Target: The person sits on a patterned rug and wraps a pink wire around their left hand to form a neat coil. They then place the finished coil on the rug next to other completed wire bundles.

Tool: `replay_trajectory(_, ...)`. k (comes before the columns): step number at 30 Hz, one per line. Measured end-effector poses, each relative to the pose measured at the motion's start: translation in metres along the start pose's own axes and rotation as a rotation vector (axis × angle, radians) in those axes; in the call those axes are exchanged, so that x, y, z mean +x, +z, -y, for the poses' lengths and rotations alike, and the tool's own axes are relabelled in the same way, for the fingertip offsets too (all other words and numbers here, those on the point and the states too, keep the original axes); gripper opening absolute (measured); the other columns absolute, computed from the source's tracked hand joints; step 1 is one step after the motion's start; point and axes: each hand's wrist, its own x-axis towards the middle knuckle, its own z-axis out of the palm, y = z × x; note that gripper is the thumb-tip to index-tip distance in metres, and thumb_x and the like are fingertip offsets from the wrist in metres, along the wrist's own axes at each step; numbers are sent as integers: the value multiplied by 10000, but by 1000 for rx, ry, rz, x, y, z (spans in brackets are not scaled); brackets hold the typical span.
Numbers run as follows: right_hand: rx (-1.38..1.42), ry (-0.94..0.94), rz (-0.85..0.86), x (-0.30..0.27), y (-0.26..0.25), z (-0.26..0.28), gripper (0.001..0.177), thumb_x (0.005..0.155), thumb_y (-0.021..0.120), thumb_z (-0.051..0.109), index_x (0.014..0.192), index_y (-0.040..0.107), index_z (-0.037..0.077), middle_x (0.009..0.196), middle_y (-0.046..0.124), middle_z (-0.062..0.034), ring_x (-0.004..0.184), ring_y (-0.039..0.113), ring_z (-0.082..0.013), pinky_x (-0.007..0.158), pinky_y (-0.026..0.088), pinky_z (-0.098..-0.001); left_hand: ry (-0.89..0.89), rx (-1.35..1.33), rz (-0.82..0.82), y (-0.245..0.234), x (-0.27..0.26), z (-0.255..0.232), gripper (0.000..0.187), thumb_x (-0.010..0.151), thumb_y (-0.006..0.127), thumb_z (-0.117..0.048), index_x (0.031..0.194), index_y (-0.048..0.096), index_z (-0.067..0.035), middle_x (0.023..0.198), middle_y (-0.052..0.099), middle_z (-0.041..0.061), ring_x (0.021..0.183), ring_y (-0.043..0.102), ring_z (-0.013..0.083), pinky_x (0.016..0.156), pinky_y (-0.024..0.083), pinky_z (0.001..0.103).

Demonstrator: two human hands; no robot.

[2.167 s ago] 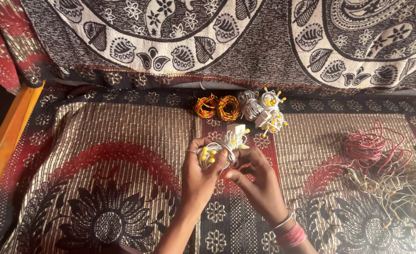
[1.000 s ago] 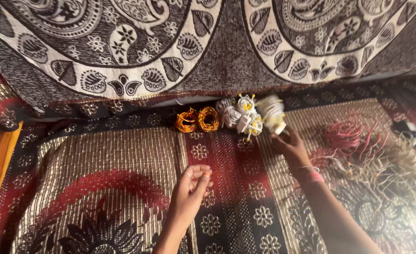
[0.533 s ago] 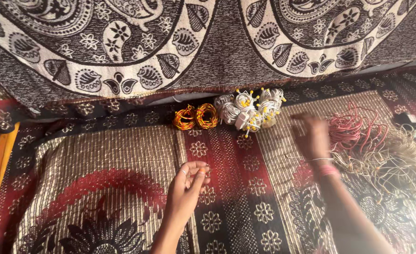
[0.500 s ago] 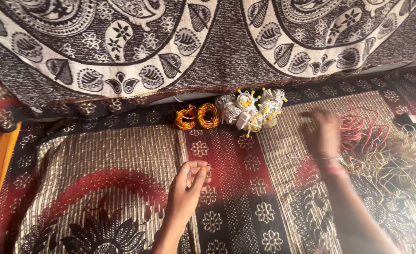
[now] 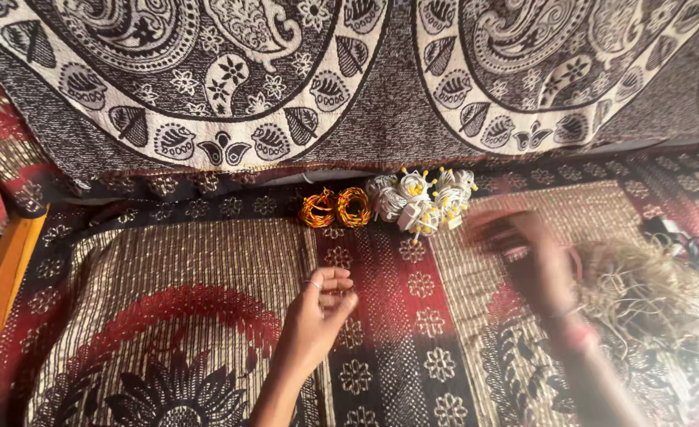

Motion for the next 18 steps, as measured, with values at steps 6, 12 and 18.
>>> replay_trajectory(6, -201, -323, 392, -48, 71, 128, 391, 787, 805, 130, 1162, 700, 108, 1142, 727, -68, 925, 762, -248, 756, 634, -331, 151, 367, 106, 7, -21, -11, 739, 746, 850, -214, 1400, 510, -266, 1498, 473, 62, 1261, 531, 286, 899, 536, 414)
replay_trajectory(12, -198, 30, 368, -63, 40, 105, 315, 824, 755, 121, 1136, 736, 157, 1146, 773, -8, 842, 819, -140, 739, 624, -275, 427, 216, -221, 4, -7, 1, 603, 832, 811, -234, 1351, 519, -137, 1231, 686, 80, 1092, 679, 241, 924, 572, 373)
replay_trajectory(18, -123, 80, 292, -44, 21, 34, 746, 774, 814, 197, 1432, 486, 74, 1409, 597, -144, 1143, 663, -296, 880, 615, -358, 30, -667, 31, -3, -9, -1, 512, 901, 699, -243, 1330, 483, -65, 1016, 660, 98, 894, 737, 231, 907, 637, 362)
